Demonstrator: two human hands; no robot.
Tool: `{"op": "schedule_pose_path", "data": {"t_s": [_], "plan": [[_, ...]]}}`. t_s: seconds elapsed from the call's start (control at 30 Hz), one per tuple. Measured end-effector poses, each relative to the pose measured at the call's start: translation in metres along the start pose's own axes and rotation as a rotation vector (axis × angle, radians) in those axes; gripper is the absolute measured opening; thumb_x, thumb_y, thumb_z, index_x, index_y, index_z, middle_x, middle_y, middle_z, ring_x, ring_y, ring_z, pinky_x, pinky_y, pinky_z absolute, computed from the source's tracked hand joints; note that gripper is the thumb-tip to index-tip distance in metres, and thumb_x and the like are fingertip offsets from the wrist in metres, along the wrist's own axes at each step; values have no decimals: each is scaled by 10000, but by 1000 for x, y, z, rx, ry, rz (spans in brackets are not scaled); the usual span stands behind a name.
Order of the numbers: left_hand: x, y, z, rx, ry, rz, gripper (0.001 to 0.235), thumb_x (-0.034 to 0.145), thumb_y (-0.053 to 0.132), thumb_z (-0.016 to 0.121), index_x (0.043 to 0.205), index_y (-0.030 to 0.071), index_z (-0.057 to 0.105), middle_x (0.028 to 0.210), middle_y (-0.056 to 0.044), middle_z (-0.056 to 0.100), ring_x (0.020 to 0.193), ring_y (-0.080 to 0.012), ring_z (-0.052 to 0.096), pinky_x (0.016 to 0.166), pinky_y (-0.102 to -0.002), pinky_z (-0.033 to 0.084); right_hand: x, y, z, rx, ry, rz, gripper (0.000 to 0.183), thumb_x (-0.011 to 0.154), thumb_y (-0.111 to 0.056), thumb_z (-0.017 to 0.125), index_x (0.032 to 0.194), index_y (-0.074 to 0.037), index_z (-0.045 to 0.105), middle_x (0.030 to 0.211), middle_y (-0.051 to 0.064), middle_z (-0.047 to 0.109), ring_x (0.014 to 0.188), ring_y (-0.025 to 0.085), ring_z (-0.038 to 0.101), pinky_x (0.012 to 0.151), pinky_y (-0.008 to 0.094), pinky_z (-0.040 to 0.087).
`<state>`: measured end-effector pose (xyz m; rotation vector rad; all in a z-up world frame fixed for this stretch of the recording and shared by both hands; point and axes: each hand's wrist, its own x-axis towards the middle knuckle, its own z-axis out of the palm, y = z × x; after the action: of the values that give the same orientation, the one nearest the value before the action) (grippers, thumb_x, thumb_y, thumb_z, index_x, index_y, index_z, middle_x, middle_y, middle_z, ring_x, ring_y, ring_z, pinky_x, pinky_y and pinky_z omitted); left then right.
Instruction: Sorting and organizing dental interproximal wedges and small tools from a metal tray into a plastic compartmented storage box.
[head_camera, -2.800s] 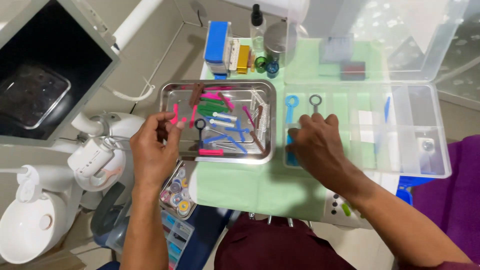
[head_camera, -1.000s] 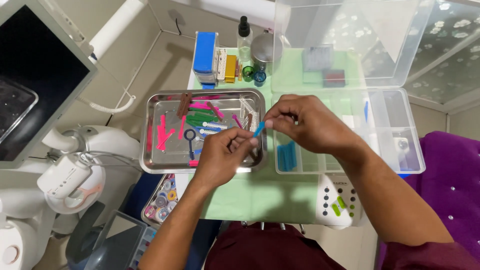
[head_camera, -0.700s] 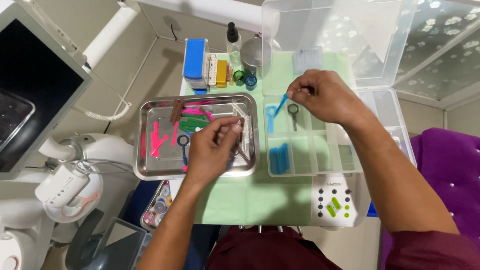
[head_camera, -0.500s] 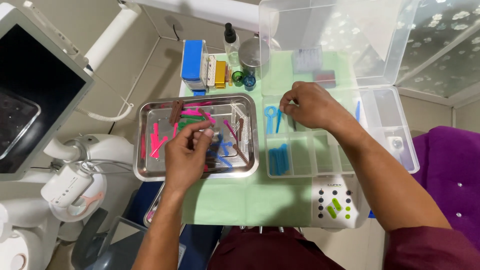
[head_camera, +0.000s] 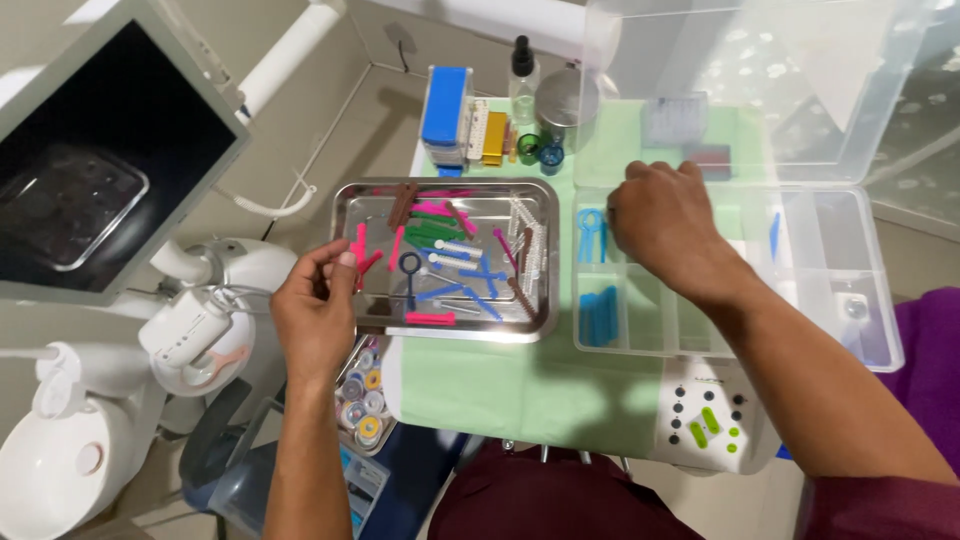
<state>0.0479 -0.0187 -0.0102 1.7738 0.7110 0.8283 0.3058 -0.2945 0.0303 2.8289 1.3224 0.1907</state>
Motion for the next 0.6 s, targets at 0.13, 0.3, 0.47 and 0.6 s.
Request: {"op": "schedule_pose_path", "data": {"t_s": [0.13,0.3,0.47,0.6], "plan": [[5,-9,-24,41,95,8,233,1010,166,706,1188,17,725,823,44,648,728,-28,566,662,-195,475,-11,-11,-21,87,38,-22,218,924,-225,653,793,-119,791,926,120,675,933,327,645,851,506,448],[6,-11,-30,273,74,33,227,963,169,709,1120,8,741,805,-62,735,679,-99,629,640,-266,509,-25,-26,-19,182,-34,-22,191,908,-251,663,963,-142,810,898,81,674,868,300,644,814,461,471],[10,-25,-22,379,-9,198,181,936,138,722,1045,-3,747,915,-154,732,752,-255,702,712,-366,549,-29,-32,-12,157,-54,-26,184,911,-251,660,960,-165,816,888,75,685,862,299,657,809,464,487],[18,-38,-12,579,-61,370,177,855,104,763,1001,7,749,958,-182,731,898,-375,684,817,-466,531,-32,-33,-12,178,-24,0,185,914,-249,663,961,-168,822,877,79,690,836,309,659,794,469,496]]}}
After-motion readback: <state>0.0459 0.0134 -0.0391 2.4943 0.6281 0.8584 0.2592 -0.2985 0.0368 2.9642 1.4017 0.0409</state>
